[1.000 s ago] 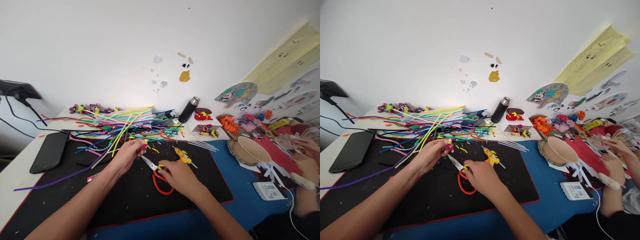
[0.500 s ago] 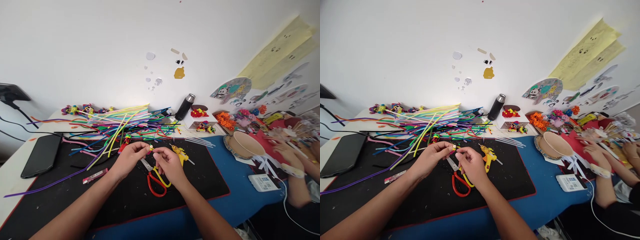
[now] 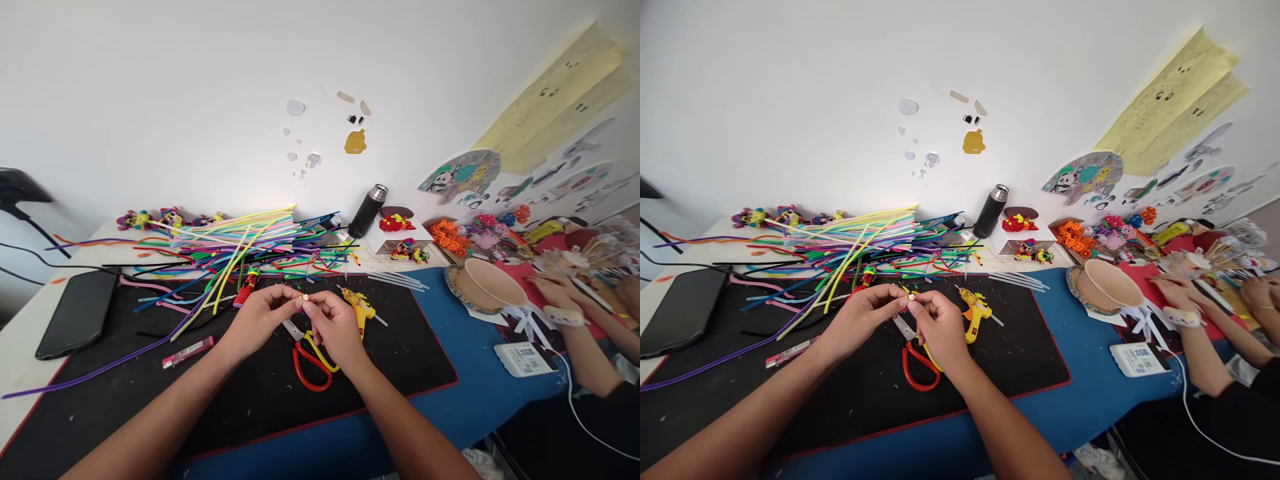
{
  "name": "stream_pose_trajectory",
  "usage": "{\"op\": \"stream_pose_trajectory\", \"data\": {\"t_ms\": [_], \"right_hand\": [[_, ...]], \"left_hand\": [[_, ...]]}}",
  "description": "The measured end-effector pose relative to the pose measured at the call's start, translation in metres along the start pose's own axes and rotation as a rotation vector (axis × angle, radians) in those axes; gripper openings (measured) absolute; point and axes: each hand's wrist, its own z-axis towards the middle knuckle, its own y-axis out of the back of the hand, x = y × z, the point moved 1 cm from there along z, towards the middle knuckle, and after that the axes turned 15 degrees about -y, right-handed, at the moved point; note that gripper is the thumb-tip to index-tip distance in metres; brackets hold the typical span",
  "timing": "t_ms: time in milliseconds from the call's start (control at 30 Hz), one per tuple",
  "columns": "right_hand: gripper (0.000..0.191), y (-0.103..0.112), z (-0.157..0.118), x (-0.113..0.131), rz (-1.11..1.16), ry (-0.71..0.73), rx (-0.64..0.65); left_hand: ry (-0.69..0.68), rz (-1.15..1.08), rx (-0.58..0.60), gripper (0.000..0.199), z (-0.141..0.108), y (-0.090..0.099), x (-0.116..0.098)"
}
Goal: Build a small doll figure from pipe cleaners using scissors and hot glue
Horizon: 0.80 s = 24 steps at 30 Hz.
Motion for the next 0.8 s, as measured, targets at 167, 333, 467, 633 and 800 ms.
{"op": "stream_pose_trajectory", "data": {"t_ms": [167, 333, 467, 633, 800], "right_hand": [[0.035, 0.001, -0.001, 0.0, -0.028, 0.006, -0.012], [0.034, 0.0, 0.0, -0.003, 0.001, 0.001, -0.011], [0.035, -0.001, 0.002, -0.007, 0.058, -0.025, -0.001], [0.038, 0.0, 0.003, -0.011, 0.083, -0.056, 0.005], [0.039, 0.002, 0.0, -0.014, 0.087, -0.064, 0.016]], "left_hand": [[-0.001, 0.016, 0.027, 0.035, 0.001, 0.001, -0.001], [0.009, 0.01, 0.031, 0.038, 0.001, 0.002, -0.002], [0.03, -0.013, 0.031, 0.042, 0.001, 0.0, -0.001], [0.027, -0.066, 0.073, 0.038, 0.001, -0.002, 0.002], [-0.023, -0.006, 0.029, 0.033, 0.0, 0.001, 0.007]]}}
